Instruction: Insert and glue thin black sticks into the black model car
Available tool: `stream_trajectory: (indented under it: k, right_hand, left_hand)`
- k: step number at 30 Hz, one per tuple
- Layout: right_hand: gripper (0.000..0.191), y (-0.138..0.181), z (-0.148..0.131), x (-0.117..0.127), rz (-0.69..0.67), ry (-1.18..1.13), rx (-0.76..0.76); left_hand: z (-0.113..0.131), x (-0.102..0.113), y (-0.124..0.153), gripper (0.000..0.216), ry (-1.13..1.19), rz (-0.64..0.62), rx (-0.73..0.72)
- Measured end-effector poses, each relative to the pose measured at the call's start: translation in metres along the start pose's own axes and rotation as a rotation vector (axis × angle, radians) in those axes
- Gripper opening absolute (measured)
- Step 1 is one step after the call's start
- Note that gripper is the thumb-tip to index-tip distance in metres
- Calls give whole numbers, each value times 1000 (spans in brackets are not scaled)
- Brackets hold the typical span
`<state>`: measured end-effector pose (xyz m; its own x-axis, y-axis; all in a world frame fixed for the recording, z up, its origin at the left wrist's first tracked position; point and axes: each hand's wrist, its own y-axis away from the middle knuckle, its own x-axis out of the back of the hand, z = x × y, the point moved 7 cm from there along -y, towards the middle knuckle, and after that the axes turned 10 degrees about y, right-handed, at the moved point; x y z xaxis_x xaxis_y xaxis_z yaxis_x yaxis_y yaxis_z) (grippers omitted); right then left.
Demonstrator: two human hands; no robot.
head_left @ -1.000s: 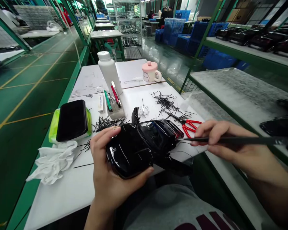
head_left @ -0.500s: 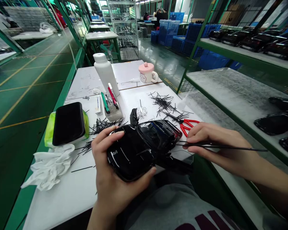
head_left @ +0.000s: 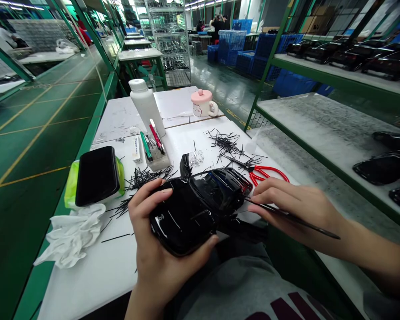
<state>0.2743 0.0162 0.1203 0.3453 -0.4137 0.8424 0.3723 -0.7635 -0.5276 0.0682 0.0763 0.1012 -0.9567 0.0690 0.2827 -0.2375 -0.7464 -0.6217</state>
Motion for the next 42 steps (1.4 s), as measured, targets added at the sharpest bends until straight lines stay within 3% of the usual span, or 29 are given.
stream_trajectory:
  k: [16,20,26,34,37,42]
  right_hand:
    - [15,-6,-6,-2,-23,-29,-46]
    - [15,-5,9,-11,1,-209,-149]
    - [13,6,17,-43,85,-625,-346]
    - [11,28,-2,-58,191,-795,-443]
    - [12,32,-6,-57,231,-863,-454]
    - [15,32,-10,-53,266,-922,-422]
  left_hand:
    - [5,0,1,69,-54,3,-19]
    - [-15,13,17,72,-94,0,57]
    - [-64,35,54,73,-200,-132,251]
    - [-79,26,63,77,-288,-363,354]
    - [-73,21,57,76,-305,-419,316]
    - [-41,8,29,50,-273,-377,75]
